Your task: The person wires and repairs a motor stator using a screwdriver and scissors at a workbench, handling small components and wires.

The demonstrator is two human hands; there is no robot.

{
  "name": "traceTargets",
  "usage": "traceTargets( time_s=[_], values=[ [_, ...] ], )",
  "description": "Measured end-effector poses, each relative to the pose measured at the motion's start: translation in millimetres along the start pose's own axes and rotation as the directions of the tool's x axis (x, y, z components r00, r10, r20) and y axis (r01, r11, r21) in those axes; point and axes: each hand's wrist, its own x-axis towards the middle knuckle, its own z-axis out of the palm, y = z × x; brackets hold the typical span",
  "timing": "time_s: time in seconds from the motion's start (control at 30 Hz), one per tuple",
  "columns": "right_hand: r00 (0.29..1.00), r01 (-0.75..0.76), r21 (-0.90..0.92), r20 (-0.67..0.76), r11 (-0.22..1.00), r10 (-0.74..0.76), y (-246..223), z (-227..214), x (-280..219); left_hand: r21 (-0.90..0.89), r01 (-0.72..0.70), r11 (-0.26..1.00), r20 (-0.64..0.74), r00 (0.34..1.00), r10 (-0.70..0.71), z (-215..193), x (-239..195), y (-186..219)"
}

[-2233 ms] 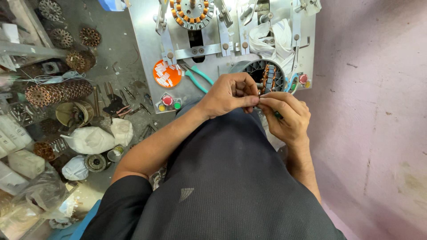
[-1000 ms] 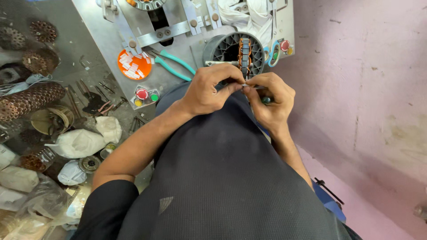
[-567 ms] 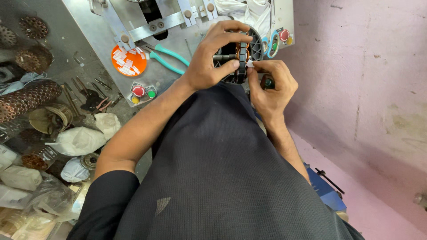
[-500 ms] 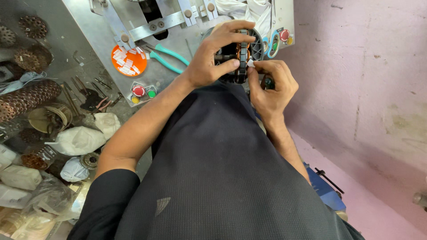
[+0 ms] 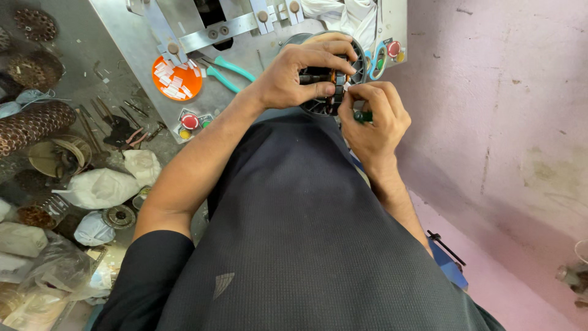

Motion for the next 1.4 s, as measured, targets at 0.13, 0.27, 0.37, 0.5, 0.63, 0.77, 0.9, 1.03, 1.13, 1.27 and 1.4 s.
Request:
traceTargets(
  time_s=[0.13,0.27,0.37,0.5,0.63,0.77,0.9,1.03,1.13,1.27,1.4],
  values=[
    [0.990,-0.071,0.013,0.124,0.997,0.068,-3.5,-9.9,13.1,0.004,-0.003,1.000,-0.017,1.000,0.003,1.4,-2.6,-3.4],
    [0.974,-0.078,-0.074,0.207,0.994,0.092,-12.5,-14.9,23.7,-0.006,-0.014,1.000,-0.037,0.999,0.013,2.8,-1.9,-4.6],
    [0.946,-0.077,-0.046,0.311,0.996,0.087,-5.6,-20.2,37.0,-0.018,-0.021,1.000,-0.029,0.999,0.021,1.5,-2.0,-5.4],
    [0.728,-0.534,0.253,0.622,0.807,0.287,31.7,-23.7,63.0,-0.039,-0.017,0.999,-0.025,1.000,0.016,2.8,-4.2,-8.5],
    [0.672,-0.682,0.419,0.684,0.599,0.286,54.1,-27.2,55.4,-0.007,-0.013,1.000,-0.013,1.000,0.012,0.8,-2.0,-4.9],
    [0.742,-0.622,0.496,0.621,0.606,0.253,68.1,-17.1,43.9,-0.052,0.002,0.999,0.028,1.000,0.000,-4.9,-3.2,-3.0],
    [0.733,-0.630,0.486,0.630,0.606,0.256,77.2,-11.5,41.7,-0.076,-0.007,0.997,0.045,0.999,0.010,-10.1,-2.3,-9.4],
    [0.729,-0.608,0.463,0.648,0.645,0.222,82.6,-9.4,48.7,-0.102,-0.011,0.995,0.061,0.998,0.018,-10.0,-1.7,-14.4],
    [0.726,-0.602,0.466,0.657,0.648,0.202,83.9,-8.4,53.2,-0.142,-0.011,0.990,0.054,0.998,0.019,-9.6,-1.0,-17.4],
    [0.706,-0.602,0.412,0.674,0.684,0.216,79.4,-6.0,58.2,-0.087,-0.019,0.996,0.042,0.999,0.023,-9.6,-1.9,-18.7],
    [0.697,-0.599,0.357,0.673,0.717,0.248,71.8,-5.2,62.7,-0.098,-0.016,0.995,0.031,0.999,0.020,-8.9,-3.0,-23.1]
  ],
)
